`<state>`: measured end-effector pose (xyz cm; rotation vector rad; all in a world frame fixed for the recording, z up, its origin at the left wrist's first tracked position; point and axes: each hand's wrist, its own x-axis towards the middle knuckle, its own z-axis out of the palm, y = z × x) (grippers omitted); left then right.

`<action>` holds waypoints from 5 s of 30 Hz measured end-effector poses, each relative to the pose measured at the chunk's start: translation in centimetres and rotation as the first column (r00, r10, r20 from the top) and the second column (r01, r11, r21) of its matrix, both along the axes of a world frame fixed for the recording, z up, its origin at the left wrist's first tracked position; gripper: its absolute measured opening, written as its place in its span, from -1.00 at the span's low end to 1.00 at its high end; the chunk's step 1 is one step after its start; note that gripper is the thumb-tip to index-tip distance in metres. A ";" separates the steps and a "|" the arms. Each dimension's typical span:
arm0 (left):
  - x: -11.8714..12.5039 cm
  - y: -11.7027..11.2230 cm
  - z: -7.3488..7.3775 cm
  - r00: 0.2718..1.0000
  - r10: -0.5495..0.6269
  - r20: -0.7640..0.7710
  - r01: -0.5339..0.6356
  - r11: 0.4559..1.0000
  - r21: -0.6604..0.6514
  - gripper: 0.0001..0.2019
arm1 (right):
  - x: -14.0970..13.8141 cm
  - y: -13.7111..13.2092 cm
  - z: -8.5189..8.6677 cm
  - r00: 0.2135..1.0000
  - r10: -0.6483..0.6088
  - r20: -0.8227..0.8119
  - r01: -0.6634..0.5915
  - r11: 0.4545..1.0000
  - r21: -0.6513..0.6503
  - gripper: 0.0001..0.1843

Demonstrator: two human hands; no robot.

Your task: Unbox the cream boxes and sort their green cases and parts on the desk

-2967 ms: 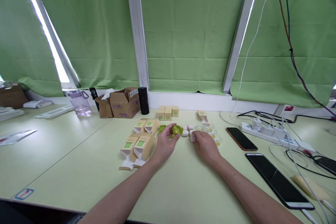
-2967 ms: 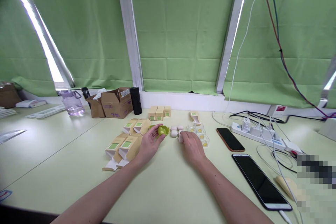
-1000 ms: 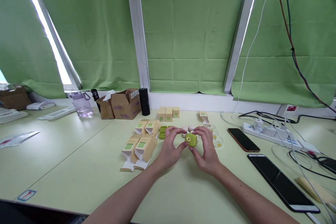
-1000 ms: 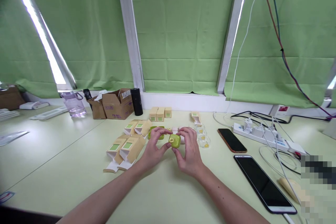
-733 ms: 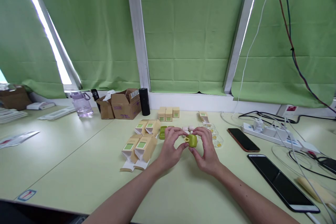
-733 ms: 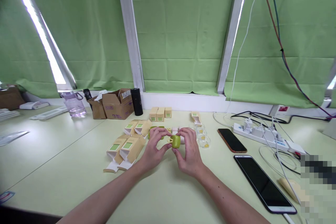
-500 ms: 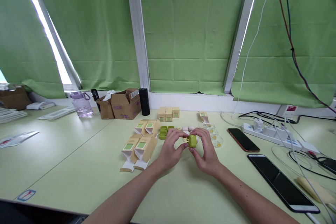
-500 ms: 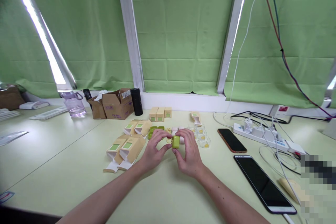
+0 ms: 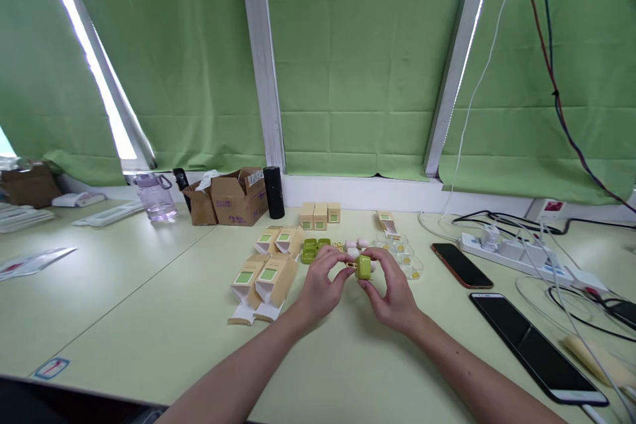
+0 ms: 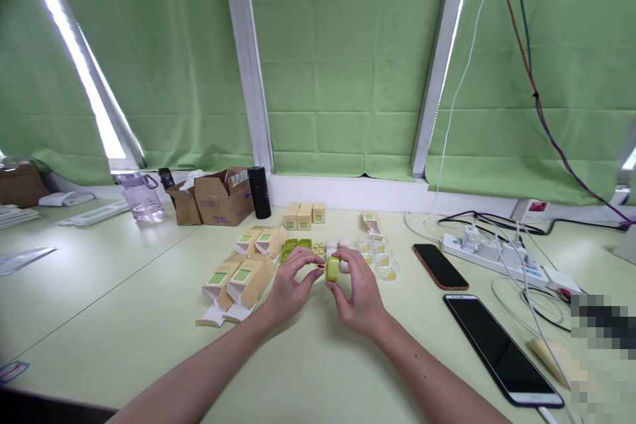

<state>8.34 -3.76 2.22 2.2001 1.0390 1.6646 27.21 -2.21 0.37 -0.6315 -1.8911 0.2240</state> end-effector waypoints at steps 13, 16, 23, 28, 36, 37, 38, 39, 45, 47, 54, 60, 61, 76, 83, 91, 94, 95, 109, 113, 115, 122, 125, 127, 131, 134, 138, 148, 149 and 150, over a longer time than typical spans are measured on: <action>0.3 0.0 -0.6 0.997 0.015 0.071 -0.014 1.000 -0.026 -0.93 | -0.3 0.2 -0.4 0.999 0.053 0.002 -0.053 0.999 -0.001 -0.53; 0.2 0.0 -0.6 0.997 0.010 0.071 -0.009 1.000 -0.015 -0.91 | -0.3 0.2 -0.4 0.998 0.061 0.004 -0.061 0.998 -0.002 -0.54; 0.2 0.3 -0.5 0.995 0.006 0.103 -0.001 0.999 -0.047 -0.92 | -0.4 0.1 -0.2 0.994 0.095 -0.048 -0.099 0.991 -0.089 -0.57; 0.2 0.3 -0.5 0.993 0.029 0.110 -0.026 0.999 -0.034 -0.92 | -0.9 -0.1 -0.2 0.961 0.192 -0.201 -0.243 0.931 -0.272 -0.56; -0.4 0.1 0.0 1.000 0.015 0.012 -0.014 0.999 -0.046 -0.61 | -0.4 0.3 0.2 0.985 0.077 -0.155 -0.107 0.974 -0.198 -0.59; -0.5 0.1 0.1 1.000 0.020 0.006 -0.020 0.999 -0.050 -0.58 | -0.3 0.3 0.3 0.990 0.049 -0.128 -0.072 0.982 -0.176 -0.57; -0.5 0.1 0.1 1.000 0.025 0.000 -0.025 0.998 -0.054 -0.56 | -0.2 0.3 0.3 0.994 0.025 -0.110 -0.042 0.987 -0.153 -0.54; -0.6 0.2 0.2 1.000 0.028 -0.008 -0.028 0.998 -0.057 -0.55 | -0.2 0.2 0.3 0.995 0.007 -0.097 -0.019 0.991 -0.130 -0.51; -0.7 0.7 -0.2 0.996 0.011 -0.085 -0.015 0.998 -0.053 -0.53 | -0.3 -0.1 0.2 1.000 -0.024 0.002 0.024 1.000 0.006 -0.45; -0.7 0.7 -0.4 0.995 0.008 -0.101 -0.014 0.998 -0.057 -0.55 | -0.2 -0.2 0.2 0.999 -0.034 0.023 0.033 0.998 0.058 -0.48; -0.8 0.9 -0.4 0.993 0.027 -0.113 -0.032 0.998 -0.049 -0.57 | 0.0 0.0 0.2 0.998 -0.052 0.034 0.047 0.991 0.126 -0.53; -0.8 0.8 -0.5 0.982 0.084 -0.172 -0.075 0.996 0.058 -0.58 | 0.1 -0.1 0.3 0.993 -0.118 0.020 0.111 0.969 0.223 -0.50; -0.8 0.7 -0.6 0.976 0.093 -0.195 -0.078 0.993 0.084 -0.58 | 0.1 0.0 0.4 0.990 -0.137 0.014 0.129 0.960 0.250 -0.52; -0.2 -0.3 -0.5 0.928 0.174 -0.330 -0.079 0.956 0.282 -0.65 | -0.1 0.0 0.4 0.953 -0.295 0.067 0.251 0.894 0.370 -0.75; -0.2 -0.3 -0.5 0.926 0.196 -0.322 -0.094 0.948 0.305 -0.66 | -0.4 -0.1 0.5 0.951 -0.307 0.044 0.271 0.891 0.363 -0.80; -0.2 -0.2 -0.5 0.920 0.228 -0.318 -0.117 0.936 0.333 -0.65 | -0.5 -0.1 0.8 0.951 -0.306 0.050 0.267 0.890 0.370 -0.81; -0.2 -0.1 -0.5 0.920 0.234 -0.314 -0.122 0.933 0.338 -0.65 | -0.5 -0.1 0.8 0.951 -0.304 0.052 0.263 0.887 0.378 -0.81; -0.2 -0.1 -0.5 0.920 0.236 -0.312 -0.124 0.932 0.340 -0.65 | -0.5 -0.1 0.8 0.951 -0.305 0.051 0.264 0.886 0.381 -0.81; -0.4 0.0 -0.6 0.912 0.260 -0.316 -0.151 0.931 0.332 -0.65 | -0.5 -0.1 0.7 0.952 -0.302 0.056 0.255 0.877 0.408 -0.81; -0.5 0.0 -0.6 0.913 0.259 -0.317 -0.152 0.933 0.325 -0.65 | -0.5 -0.1 0.7 0.952 -0.302 0.058 0.251 0.873 0.418 -0.82; -0.5 0.1 -0.6 0.912 0.256 -0.320 -0.148 0.934 0.325 -0.65 | -0.5 -0.2 0.7 0.952 -0.299 0.058 0.249 0.872 0.421 -0.82; -0.5 0.0 -0.5 0.908 0.265 -0.323 -0.156 0.932 0.327 -0.66 | -0.6 -0.3 0.7 0.954 -0.294 0.056 0.244 0.872 0.424 -0.83; -0.5 0.1 -0.5 0.908 0.267 -0.322 -0.156 0.930 0.333 -0.66 | -0.6 -0.2 0.6 0.954 -0.295 0.059 0.243 0.871 0.427 -0.84; -0.5 0.0 -0.5 0.908 0.267 -0.324 -0.157 0.932 0.328 -0.66 | -0.6 -0.2 0.6 0.953 -0.296 0.065 0.241 0.871 0.428 -0.84; -0.5 0.0 -0.5 0.907 0.267 -0.327 -0.164 0.937 0.310 -0.65 | -0.6 -0.2 0.6 0.949 -0.304 0.083 0.244 0.876 0.416 -0.83; -0.6 0.1 -0.6 0.907 0.267 -0.326 -0.165 0.937 0.308 -0.63 | -0.6 -0.1 0.5 0.947 -0.311 0.081 0.253 0.877 0.409 -0.83; -0.9 0.4 -0.7 0.904 0.284 -0.320 -0.192 0.937 0.292 -0.61 | -0.7 -0.4 0.5 0.950 -0.304 0.076 0.249 0.879 0.407 -0.84; -2.2 1.5 -0.2 0.910 0.414 -0.031 -0.410 0.908 0.086 -0.62 | -0.7 0.2 -0.1 0.963 -0.253 0.090 0.216 0.929 0.302 -0.83; -2.3 1.5 -0.1 0.904 0.429 0.003 -0.428 0.903 0.045 -0.62 | -0.7 0.5 -0.3 0.961 -0.251 0.115 0.211 0.937 0.279 -0.82; -2.4 1.6 0.0 0.896 0.443 0.034 -0.443 0.896 0.006 -0.63 | -0.8 0.8 -0.4 0.958 -0.249 0.146 0.206 0.944 0.256 -0.82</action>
